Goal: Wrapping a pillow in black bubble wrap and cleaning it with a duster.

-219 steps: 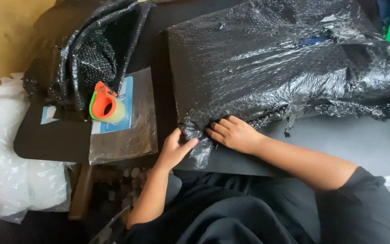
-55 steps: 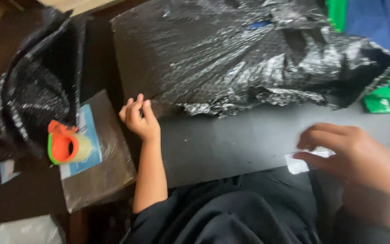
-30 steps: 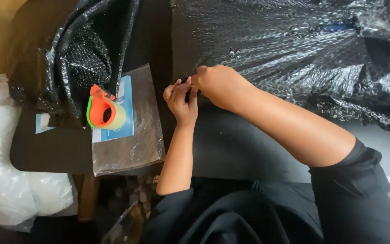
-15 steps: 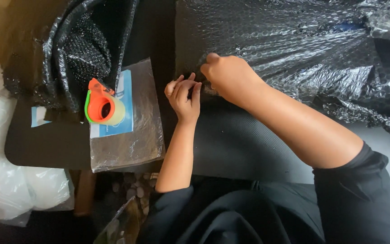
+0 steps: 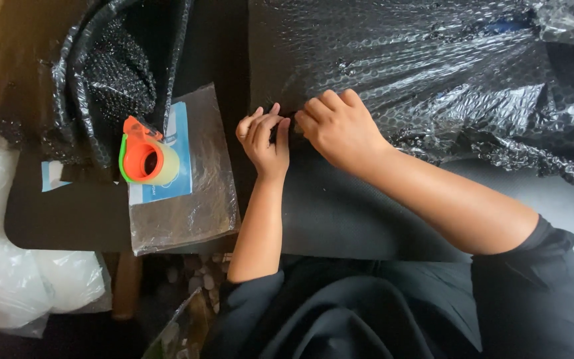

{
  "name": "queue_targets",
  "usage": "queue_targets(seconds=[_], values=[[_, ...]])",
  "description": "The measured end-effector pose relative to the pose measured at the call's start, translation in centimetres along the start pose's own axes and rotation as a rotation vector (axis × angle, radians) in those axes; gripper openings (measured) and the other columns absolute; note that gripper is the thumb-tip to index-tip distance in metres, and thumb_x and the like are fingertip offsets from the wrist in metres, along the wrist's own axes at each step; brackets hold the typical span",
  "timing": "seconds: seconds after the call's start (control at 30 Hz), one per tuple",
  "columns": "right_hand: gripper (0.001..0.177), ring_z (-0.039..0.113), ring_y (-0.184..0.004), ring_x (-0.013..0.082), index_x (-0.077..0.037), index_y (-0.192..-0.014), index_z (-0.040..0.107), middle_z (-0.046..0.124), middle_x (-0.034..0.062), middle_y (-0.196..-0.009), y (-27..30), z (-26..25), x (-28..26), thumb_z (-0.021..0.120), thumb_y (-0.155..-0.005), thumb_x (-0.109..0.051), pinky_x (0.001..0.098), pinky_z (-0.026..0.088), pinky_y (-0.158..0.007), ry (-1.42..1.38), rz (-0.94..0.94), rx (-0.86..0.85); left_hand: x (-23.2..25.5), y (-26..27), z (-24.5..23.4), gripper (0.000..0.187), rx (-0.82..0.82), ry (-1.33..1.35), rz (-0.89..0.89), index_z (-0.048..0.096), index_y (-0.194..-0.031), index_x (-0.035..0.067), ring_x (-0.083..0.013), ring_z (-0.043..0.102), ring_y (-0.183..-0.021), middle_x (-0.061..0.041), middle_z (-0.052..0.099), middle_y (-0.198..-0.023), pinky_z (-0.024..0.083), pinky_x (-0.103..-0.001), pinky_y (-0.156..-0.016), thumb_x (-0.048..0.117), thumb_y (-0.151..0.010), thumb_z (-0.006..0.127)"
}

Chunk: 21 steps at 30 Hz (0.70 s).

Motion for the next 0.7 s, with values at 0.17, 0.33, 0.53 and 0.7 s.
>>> queue_targets(seconds=[0.17,0.33,0.53,0.7], values=[[0.019,0.056,-0.085,0.0214,-0.009,-0.102,0.074,0.062,0.0047,-0.099,0.6,1.3,0.8,0.076,-0.09,-0.023,0.0349,0.037,-0.072,-0.079,0.046,-0.072,-0.6,0.6,0.4,0.011,-0.019,-0.013,-0.015,0.072,-0.091,0.018,-0.018,0.062,-0.103,0.006,0.076,-0.095,0.041,-0.034,-0.103,0.026,-0.096,0.077],[0.04,0.064,-0.089,0.0269,-0.006,-0.112,0.073,0.067,0.0101,-0.108,0.0,-0.4,2.5,0.082,-0.087,-0.035,0.0387,0.042,-0.072,-0.246,0.105,-0.172,-0.9,0.7,0.5,0.011,-0.045,-0.026,-0.013,0.07,-0.093,0.018,-0.0198,0.062,-0.108,0.004,0.077,-0.101,0.04,-0.036,-0.105,0.027,-0.098,0.074],[0.036,0.07,-0.101,0.0462,0.005,-0.118,0.074,0.074,0.0259,-0.104,1.3,-10.0,7.9,0.081,-0.091,-0.019,0.0498,0.05,-0.086,-0.675,0.286,-0.202,-0.6,0.3,-0.3,0.04,-0.077,0.047,0.061,0.071,-0.099,0.019,-0.0209,0.061,-0.115,0.002,0.075,-0.118,0.038,-0.036,-0.107,0.055,-0.104,0.055],[0.042,0.065,-0.139,0.0448,0.008,-0.134,0.076,0.074,0.0275,-0.134,11.9,-18.0,14.3,0.084,-0.103,-0.018,0.0557,0.046,-0.119,-0.25,0.475,-0.192,1.4,-1.5,-0.9,0.048,-0.124,-0.03,0.085,0.07,-0.099,0.014,-0.0258,0.06,-0.116,-0.002,0.073,-0.118,0.047,-0.037,-0.101,0.057,-0.081,0.083]])
Point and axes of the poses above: each hand's wrist, its own y-axis away from the middle knuckle, its own z-axis out of the palm, x = y × z, the point moved 7 cm from there along -y, towards the middle knuckle
